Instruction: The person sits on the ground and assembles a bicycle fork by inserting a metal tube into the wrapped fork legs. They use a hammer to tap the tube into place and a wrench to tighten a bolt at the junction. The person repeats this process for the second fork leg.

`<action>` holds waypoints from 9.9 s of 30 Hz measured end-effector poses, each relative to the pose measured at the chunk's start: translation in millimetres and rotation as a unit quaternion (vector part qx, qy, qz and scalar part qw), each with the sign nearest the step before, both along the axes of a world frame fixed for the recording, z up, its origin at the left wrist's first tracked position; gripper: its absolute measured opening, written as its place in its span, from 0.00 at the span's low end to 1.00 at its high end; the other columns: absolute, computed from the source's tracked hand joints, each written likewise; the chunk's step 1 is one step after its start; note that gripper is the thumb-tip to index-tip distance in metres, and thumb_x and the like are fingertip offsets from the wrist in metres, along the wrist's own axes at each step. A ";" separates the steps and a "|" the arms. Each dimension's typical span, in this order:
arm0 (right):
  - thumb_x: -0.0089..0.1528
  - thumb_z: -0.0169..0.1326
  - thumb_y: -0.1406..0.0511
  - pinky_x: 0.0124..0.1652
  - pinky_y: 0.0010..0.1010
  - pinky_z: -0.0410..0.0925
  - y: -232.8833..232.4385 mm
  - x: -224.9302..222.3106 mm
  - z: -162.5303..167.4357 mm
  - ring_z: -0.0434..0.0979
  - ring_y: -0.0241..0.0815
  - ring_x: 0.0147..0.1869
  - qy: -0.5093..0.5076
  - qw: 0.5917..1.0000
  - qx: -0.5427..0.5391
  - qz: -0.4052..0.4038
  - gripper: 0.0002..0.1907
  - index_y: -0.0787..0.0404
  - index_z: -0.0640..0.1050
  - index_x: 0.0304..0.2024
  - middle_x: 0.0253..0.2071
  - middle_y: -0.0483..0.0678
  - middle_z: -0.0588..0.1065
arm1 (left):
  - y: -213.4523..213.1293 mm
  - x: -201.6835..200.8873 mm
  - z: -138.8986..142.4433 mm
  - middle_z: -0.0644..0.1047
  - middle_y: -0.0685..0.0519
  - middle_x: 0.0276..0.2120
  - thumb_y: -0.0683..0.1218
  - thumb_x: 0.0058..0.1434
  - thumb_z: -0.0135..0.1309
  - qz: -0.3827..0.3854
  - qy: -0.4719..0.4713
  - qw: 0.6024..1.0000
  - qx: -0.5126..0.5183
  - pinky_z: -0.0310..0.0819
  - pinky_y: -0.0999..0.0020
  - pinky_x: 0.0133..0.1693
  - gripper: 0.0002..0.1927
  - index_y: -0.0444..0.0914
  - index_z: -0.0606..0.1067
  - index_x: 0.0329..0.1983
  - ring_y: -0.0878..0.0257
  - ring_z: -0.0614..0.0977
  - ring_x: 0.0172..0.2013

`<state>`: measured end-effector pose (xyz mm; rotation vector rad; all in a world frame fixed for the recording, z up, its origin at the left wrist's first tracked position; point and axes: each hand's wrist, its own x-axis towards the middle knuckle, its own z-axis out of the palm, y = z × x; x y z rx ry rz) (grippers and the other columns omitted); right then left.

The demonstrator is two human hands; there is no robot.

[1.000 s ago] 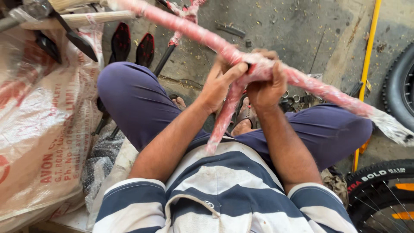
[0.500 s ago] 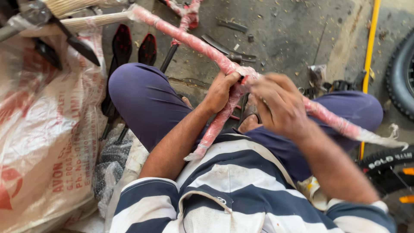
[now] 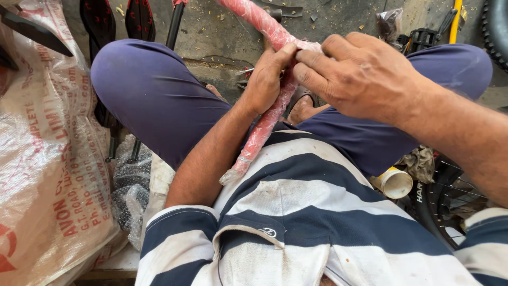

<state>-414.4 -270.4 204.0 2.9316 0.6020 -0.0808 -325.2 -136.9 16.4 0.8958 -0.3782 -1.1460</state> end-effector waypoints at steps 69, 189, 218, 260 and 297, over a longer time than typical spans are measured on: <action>0.61 0.64 0.68 0.39 0.35 0.72 20.5 -72.9 -44.7 0.78 0.46 0.38 -0.153 0.877 0.347 -0.295 0.09 0.63 0.76 0.38 0.41 0.51 0.74 | 1.4 -25.7 6.1 0.76 0.48 0.50 0.45 0.68 0.61 -0.034 -0.019 0.998 -0.057 0.77 0.62 0.55 0.29 0.33 0.60 0.65 0.62 0.80 0.50; 0.68 0.55 0.66 0.35 0.28 0.71 25.6 -76.9 -65.0 0.80 0.35 0.35 -0.001 0.688 0.568 -0.452 0.12 0.66 0.80 0.51 0.35 0.54 0.81 | 40.7 21.5 91.0 0.82 0.49 0.37 0.57 0.61 0.64 0.153 -0.522 0.803 0.244 0.70 0.64 0.47 0.18 0.37 0.80 0.36 0.59 0.77 0.40; 0.68 0.53 0.64 0.29 0.27 0.73 42.1 -62.2 -66.2 0.87 0.40 0.32 0.046 0.701 0.552 -0.449 0.11 0.64 0.81 0.47 0.29 0.51 0.82 | 34.5 62.6 100.9 0.78 0.57 0.33 0.48 0.64 0.62 -0.062 -0.705 0.707 -0.009 0.54 0.57 0.55 0.06 0.42 0.79 0.37 0.59 0.76 0.43; 0.58 0.59 0.66 0.43 0.45 0.72 -30.3 1.6 -291.2 0.79 0.56 0.46 0.023 0.899 0.313 -0.306 0.13 0.58 0.78 0.46 0.42 0.54 0.78 | 23.0 140.8 -68.5 0.72 0.52 0.63 0.61 0.79 0.37 0.293 -0.085 0.952 -0.034 0.59 0.65 0.70 0.33 0.29 0.69 0.69 0.63 0.71 0.64; 0.69 0.50 0.47 0.31 0.28 0.70 16.9 49.0 -127.8 0.72 0.36 0.33 -0.083 0.357 0.852 -0.374 0.24 0.59 0.69 0.53 0.32 0.46 0.71 | -0.7 130.9 -19.0 0.76 0.51 0.44 0.64 0.79 0.30 0.277 -0.074 0.951 -0.116 0.68 0.68 0.53 0.31 0.33 0.71 0.53 0.64 0.76 0.46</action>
